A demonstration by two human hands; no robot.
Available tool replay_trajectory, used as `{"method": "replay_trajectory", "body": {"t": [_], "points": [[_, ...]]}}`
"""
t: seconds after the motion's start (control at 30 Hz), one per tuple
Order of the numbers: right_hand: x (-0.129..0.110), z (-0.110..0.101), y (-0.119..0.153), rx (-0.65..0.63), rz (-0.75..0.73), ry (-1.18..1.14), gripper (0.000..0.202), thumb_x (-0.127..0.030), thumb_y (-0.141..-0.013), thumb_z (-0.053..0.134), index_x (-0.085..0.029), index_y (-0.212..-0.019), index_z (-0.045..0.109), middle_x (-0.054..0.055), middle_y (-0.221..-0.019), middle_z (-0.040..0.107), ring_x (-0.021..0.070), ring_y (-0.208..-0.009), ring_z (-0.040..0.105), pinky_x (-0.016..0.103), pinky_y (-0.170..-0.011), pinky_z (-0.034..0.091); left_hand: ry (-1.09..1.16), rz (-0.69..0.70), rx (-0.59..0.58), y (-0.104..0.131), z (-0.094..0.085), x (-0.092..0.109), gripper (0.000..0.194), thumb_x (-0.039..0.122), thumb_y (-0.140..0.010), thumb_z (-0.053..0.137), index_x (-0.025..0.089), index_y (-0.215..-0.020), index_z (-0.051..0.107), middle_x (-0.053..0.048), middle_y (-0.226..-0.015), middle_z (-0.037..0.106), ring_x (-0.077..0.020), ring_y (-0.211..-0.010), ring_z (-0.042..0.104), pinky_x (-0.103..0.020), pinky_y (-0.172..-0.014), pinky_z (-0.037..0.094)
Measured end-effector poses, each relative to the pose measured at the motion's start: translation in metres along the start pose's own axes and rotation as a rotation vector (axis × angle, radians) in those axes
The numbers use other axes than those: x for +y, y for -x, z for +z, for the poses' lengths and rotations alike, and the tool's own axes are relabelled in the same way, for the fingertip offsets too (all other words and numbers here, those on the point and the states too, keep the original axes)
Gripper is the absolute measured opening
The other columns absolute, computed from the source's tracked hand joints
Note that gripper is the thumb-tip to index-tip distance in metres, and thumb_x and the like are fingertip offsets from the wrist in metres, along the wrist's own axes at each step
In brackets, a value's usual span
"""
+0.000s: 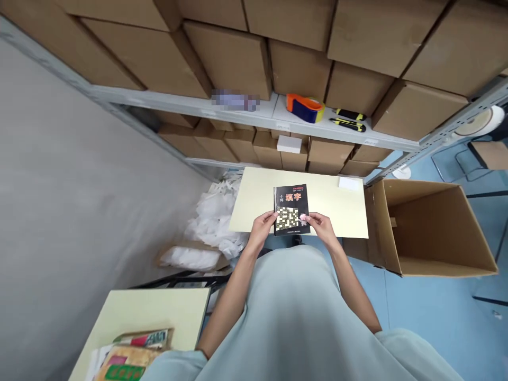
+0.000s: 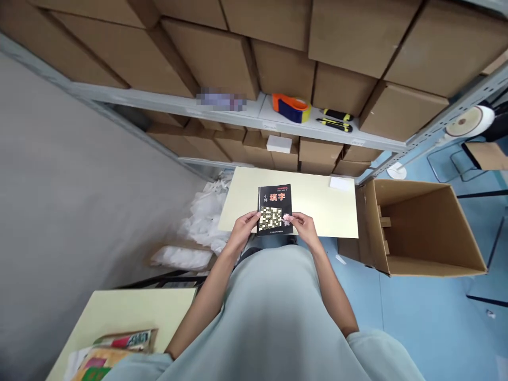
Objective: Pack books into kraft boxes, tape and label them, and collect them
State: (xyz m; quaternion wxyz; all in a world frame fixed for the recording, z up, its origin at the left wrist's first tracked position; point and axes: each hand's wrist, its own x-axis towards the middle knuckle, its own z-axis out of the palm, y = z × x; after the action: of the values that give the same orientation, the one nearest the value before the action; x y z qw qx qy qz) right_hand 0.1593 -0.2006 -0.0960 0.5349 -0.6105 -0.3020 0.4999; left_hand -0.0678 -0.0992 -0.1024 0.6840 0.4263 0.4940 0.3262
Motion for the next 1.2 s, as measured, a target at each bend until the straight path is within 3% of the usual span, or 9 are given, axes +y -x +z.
{"method": "replay_trajectory", "body": {"t": [0.2, 0.37, 0.47, 0.63, 0.73, 0.83, 0.93, 1.07, 1.2], "points": [[0.0, -0.031, -0.022, 0.05, 0.009, -0.055, 0.063, -0.077, -0.077, 0.09, -0.021, -0.105, 0.085, 0.011, -0.109, 0.089, 0.0317, -0.11, 0.083, 0.049, -0.107, 0.063, -0.008, -0.065, -0.019, -0.025, 0.037, 0.02, 0.068, 0.069, -0.069, 0.098, 0.016, -0.11, 0.084, -0.012, -0.106, 0.087, -0.0251, -0.095, 0.08, -0.036, -0.088, 0.066], [-0.006, -0.034, -0.037, 0.204, -0.076, 0.166, 0.061, -0.075, -0.083, 0.083, -0.021, -0.112, 0.085, 0.016, -0.119, 0.085, 0.0323, -0.107, 0.081, 0.048, -0.1, 0.066, -0.008, 0.014, -0.037, -0.039, 0.054, 0.039, 0.07, 0.069, -0.067, 0.099, 0.016, -0.11, 0.083, -0.014, -0.106, 0.087, -0.0288, -0.099, 0.082, -0.044, -0.096, 0.067], [-0.017, -0.025, -0.042, 0.3, -0.176, 0.297, 0.057, -0.07, -0.093, 0.075, -0.022, -0.123, 0.083, 0.018, -0.135, 0.079, 0.0323, -0.114, 0.079, 0.048, -0.1, 0.067, -0.051, 0.076, -0.005, -0.048, 0.064, 0.049, 0.069, 0.069, -0.066, 0.099, 0.015, -0.107, 0.084, -0.016, -0.108, 0.087, -0.0314, -0.105, 0.083, -0.048, -0.102, 0.066], [-0.034, 0.014, -0.054, 0.168, -0.155, 0.11, 0.066, -0.071, -0.091, 0.078, -0.024, -0.138, 0.077, 0.015, -0.143, 0.079, 0.0343, -0.125, 0.079, 0.044, -0.093, 0.07, -0.165, 0.215, 0.026, -0.041, 0.084, 0.058, 0.058, 0.062, -0.077, 0.093, 0.017, -0.114, 0.087, -0.013, -0.117, 0.087, -0.0326, -0.108, 0.083, -0.05, -0.107, 0.066], [-0.044, 0.034, -0.063, 0.185, -0.207, 0.028, 0.063, -0.071, -0.09, 0.08, -0.021, -0.129, 0.078, 0.014, -0.131, 0.083, 0.0335, -0.117, 0.08, 0.043, -0.093, 0.068, -0.315, 0.31, -0.044, -0.029, 0.088, 0.061, 0.045, 0.054, -0.086, 0.087, 0.023, -0.12, 0.088, -0.01, -0.124, 0.086, -0.0315, -0.108, 0.083, -0.049, -0.105, 0.067], [-0.053, 0.041, -0.069, 0.264, -0.226, 0.002, 0.059, -0.075, -0.091, 0.076, -0.019, -0.109, 0.08, 0.013, -0.109, 0.086, 0.033, -0.105, 0.078, 0.044, -0.095, 0.066, -0.35, 0.391, -0.097, -0.029, 0.077, 0.069, 0.048, 0.05, -0.088, 0.087, 0.026, -0.129, 0.086, -0.012, -0.143, 0.08, -0.0328, -0.126, 0.078, -0.047, -0.109, 0.065], [-0.063, 0.038, -0.069, 0.208, -0.229, -0.015, 0.058, -0.075, -0.091, 0.076, -0.02, -0.107, 0.081, 0.011, -0.112, 0.086, 0.0339, -0.108, 0.077, 0.045, -0.098, 0.064, -0.329, 0.395, 0.038, -0.044, 0.049, 0.081, 0.064, 0.055, -0.084, 0.092, 0.024, -0.138, 0.08, -0.016, -0.157, 0.07, -0.0349, -0.141, 0.07, -0.049, -0.118, 0.06], [-0.072, 0.036, -0.067, 0.087, -0.2, -0.01, 0.055, -0.073, -0.093, 0.077, -0.02, -0.107, 0.082, 0.009, -0.111, 0.085, 0.0311, -0.103, 0.077, 0.042, -0.095, 0.063, -0.208, 0.156, -0.098, -0.053, 0.012, 0.092, 0.074, 0.072, -0.075, 0.094, 0.018, -0.125, 0.084, -0.017, -0.133, 0.082, -0.0368, -0.126, 0.077, -0.052, -0.118, 0.059], [-0.071, 0.039, -0.071, 0.044, -0.181, 0.011, 0.056, -0.075, -0.091, 0.078, -0.02, -0.101, 0.081, 0.008, -0.105, 0.085, 0.0299, -0.098, 0.075, 0.04, -0.09, 0.062, -0.117, 0.073, -0.184, -0.041, 0.003, 0.091, 0.07, 0.078, -0.078, 0.09, 0.018, -0.113, 0.087, -0.013, -0.119, 0.087, -0.0361, -0.116, 0.081, -0.051, -0.112, 0.062]]}}
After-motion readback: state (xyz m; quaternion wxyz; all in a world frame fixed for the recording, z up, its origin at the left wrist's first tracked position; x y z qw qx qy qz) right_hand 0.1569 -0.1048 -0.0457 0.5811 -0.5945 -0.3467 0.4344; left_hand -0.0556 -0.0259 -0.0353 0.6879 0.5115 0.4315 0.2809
